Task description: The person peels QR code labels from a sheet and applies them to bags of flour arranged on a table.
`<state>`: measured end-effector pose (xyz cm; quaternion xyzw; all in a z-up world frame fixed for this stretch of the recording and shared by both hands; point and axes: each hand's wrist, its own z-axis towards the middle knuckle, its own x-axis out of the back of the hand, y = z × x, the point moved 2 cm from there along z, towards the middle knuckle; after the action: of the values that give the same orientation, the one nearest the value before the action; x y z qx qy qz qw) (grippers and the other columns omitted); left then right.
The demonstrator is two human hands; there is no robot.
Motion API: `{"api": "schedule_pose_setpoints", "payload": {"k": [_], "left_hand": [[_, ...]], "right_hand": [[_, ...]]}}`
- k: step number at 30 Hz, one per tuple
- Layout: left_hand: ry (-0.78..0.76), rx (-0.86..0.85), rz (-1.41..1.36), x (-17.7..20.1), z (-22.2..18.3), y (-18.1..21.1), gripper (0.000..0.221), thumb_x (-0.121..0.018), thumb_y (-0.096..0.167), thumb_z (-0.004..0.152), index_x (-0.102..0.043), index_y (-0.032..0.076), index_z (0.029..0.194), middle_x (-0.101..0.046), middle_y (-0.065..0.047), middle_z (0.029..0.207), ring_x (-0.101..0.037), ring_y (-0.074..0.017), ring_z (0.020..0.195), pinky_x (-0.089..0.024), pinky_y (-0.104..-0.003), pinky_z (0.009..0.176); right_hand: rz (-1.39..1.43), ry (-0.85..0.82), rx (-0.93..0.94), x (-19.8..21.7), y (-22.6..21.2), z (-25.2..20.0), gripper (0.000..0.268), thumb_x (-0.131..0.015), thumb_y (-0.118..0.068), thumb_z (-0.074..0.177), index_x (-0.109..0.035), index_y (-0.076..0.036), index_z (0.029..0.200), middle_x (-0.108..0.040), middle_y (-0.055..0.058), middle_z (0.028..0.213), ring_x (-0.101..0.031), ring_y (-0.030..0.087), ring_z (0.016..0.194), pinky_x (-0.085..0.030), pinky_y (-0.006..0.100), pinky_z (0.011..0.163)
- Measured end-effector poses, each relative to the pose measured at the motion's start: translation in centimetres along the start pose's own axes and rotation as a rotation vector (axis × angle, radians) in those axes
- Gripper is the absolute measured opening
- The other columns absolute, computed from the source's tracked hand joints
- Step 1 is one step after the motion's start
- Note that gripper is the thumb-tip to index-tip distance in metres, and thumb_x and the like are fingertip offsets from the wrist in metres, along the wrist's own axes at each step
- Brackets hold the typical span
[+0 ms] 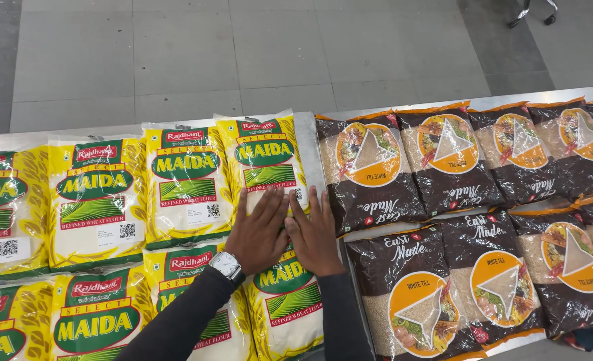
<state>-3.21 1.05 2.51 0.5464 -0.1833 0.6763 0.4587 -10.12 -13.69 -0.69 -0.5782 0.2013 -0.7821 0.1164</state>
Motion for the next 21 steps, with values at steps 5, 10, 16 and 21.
{"api": "schedule_pose_setpoints", "payload": {"k": [5, 10, 16, 21], "left_hand": [[0.011, 0.071, -0.002, 0.3, -0.8, -0.7, 0.073, -0.051, 0.044, 0.093, -0.041, -0.002, 0.150, -0.041, -0.019, 0.158, -0.033, -0.0298, 0.150, -0.008, -0.066, 0.121], [0.032, 0.144, 0.041, 0.9, -1.4, -0.9, 0.081, -0.052, 0.052, 0.093, -0.038, -0.003, 0.151, -0.041, -0.019, 0.157, -0.035, -0.0307, 0.148, -0.008, -0.067, 0.120], [0.011, 0.194, -0.013, 0.8, -1.5, -0.9, 0.079, -0.052, 0.052, 0.092, -0.038, 0.004, 0.153, -0.042, -0.019, 0.155, -0.039, -0.0342, 0.144, -0.012, -0.066, 0.117], [0.039, 0.197, 0.008, 0.2, -1.8, -0.8, 0.070, -0.052, 0.050, 0.093, -0.041, 0.020, 0.155, -0.041, -0.019, 0.156, -0.041, -0.0353, 0.141, -0.016, -0.066, 0.115]], "right_hand": [[0.065, -0.060, -0.064, 0.2, -0.2, 0.4, 0.065, -0.049, -0.046, 0.104, -0.038, -0.015, 0.160, -0.030, 0.032, 0.160, -0.022, 0.053, 0.150, -0.020, 0.056, 0.121], [0.097, -0.032, -0.248, -1.2, 0.9, 0.3, 0.080, -0.054, -0.055, 0.099, -0.033, -0.004, 0.157, -0.035, 0.032, 0.157, -0.026, 0.048, 0.149, -0.023, 0.051, 0.120], [0.099, 0.098, -0.082, -0.9, 0.9, 0.0, 0.075, -0.047, -0.057, 0.104, -0.035, -0.007, 0.159, -0.032, 0.030, 0.163, -0.026, 0.049, 0.152, -0.022, 0.055, 0.123], [-0.026, -0.017, 0.026, 0.2, -0.5, 0.9, 0.070, -0.047, -0.058, 0.102, -0.042, -0.018, 0.159, -0.028, 0.030, 0.165, -0.019, 0.051, 0.153, -0.020, 0.058, 0.121]]}}
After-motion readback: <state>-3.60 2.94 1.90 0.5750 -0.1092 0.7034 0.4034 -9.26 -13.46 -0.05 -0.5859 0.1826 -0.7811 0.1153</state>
